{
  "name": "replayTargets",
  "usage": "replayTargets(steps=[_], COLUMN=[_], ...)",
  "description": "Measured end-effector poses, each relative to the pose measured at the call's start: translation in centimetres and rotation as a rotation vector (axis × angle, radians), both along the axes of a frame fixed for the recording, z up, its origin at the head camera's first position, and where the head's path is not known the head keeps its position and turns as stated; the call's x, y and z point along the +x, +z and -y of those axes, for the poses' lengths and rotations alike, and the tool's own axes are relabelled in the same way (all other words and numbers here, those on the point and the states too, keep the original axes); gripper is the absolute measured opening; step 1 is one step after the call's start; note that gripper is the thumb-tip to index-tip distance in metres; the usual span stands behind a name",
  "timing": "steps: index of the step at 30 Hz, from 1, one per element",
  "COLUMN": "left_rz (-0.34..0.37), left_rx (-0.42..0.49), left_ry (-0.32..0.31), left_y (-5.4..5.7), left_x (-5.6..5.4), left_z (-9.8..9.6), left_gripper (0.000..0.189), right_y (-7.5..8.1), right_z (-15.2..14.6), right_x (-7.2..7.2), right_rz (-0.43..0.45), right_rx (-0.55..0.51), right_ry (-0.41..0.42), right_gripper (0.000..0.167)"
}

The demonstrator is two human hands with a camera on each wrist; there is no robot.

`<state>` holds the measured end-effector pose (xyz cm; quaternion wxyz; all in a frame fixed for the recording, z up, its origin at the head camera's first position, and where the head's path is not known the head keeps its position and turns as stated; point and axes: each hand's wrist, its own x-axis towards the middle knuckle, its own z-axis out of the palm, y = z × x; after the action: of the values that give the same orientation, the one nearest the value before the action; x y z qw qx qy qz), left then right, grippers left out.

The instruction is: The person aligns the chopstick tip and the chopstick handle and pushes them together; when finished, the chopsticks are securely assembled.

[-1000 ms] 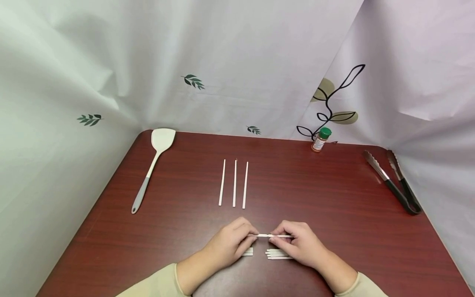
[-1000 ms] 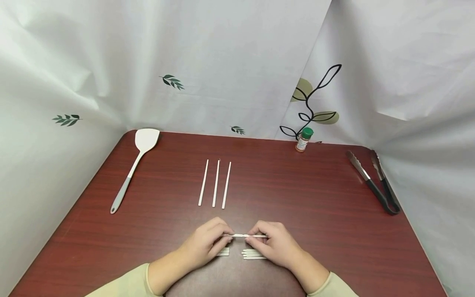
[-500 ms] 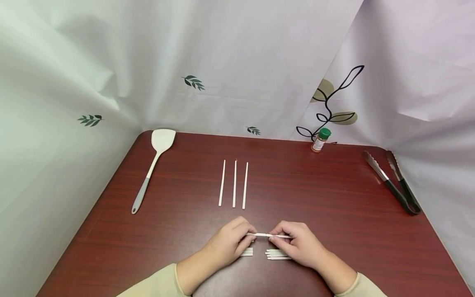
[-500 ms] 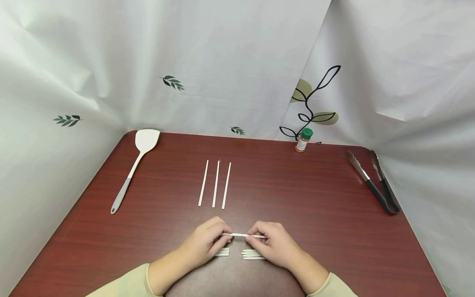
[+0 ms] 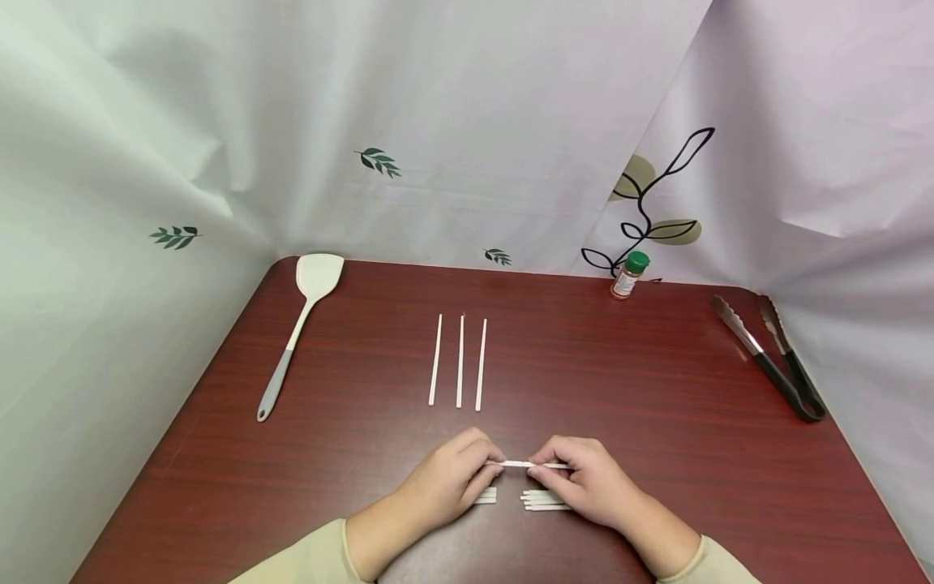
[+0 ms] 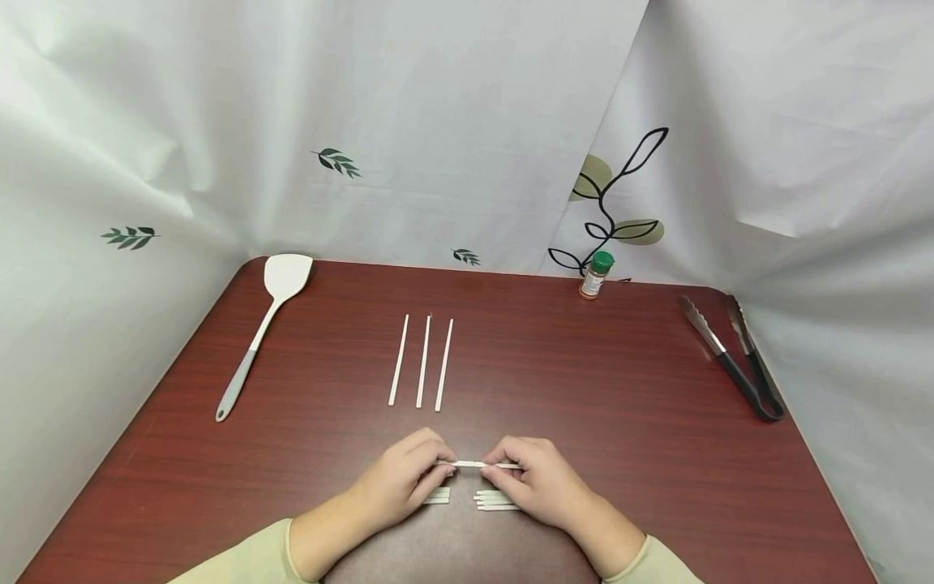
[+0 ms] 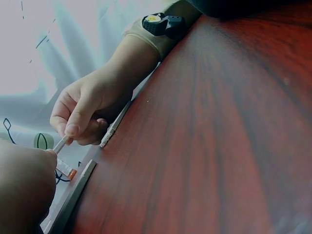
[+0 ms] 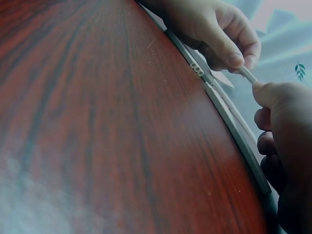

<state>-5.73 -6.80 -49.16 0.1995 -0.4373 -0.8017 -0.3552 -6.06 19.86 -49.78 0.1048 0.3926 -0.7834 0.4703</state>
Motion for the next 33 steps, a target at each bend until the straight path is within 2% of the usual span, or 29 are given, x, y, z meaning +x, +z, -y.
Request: replayTargets(steps=[6,13,20,22,25,29,31,33], left_rz=[-0.011,-0.012,0.073,0.078,0.051,0.018,0.021,0.03], left_rx=[-0.004,-0.018,-0.063,-0.061,-0.045,-0.015,-0.01,-0.016], left_ry=[-0.001,-0.007,0.029,0.029,0.03,0.032,0.027,0.016], left_y=[0.1,0.3,0.7,0.7,0.7,0.8,0.9,1.0], left_x=[0.0,0.3,0.9,0.9,0.8,0.7,0.8,0.9], left_z=[-0.1,-0.2,-0.2,-0.2,-0.2,-0.3,-0.3,-0.2], left_gripper=[0.015,0.016,0.013,0.012,0.011,0.011,0.014,0.02], right_y=[-0.2,-0.1,0.1,0.0,0.0,0.4,0.7,1.0], right_z=[0.2,0.3,0.6,0.6,0.5,0.2,-0.1,-0.4], right_x=[0.0,0.1,0.4,0.4,0.2,-0.1,-0.2,-0.2], right_rz=[-0.009,-0.007,-0.018,-0.026,-0.074,-0.118,-0.074,0.025], right_rx=[-0.021,-0.059,-0.062,-0.061,-0.062,-0.084,-0.108,-0.14], right_ry=[0.018,0.048,0.043,0.034,-0.007,-0.164,-0.241,-0.287], right_gripper=[0.006,0.024,0.027,0.028,0.02,0.023,0.029,0.031])
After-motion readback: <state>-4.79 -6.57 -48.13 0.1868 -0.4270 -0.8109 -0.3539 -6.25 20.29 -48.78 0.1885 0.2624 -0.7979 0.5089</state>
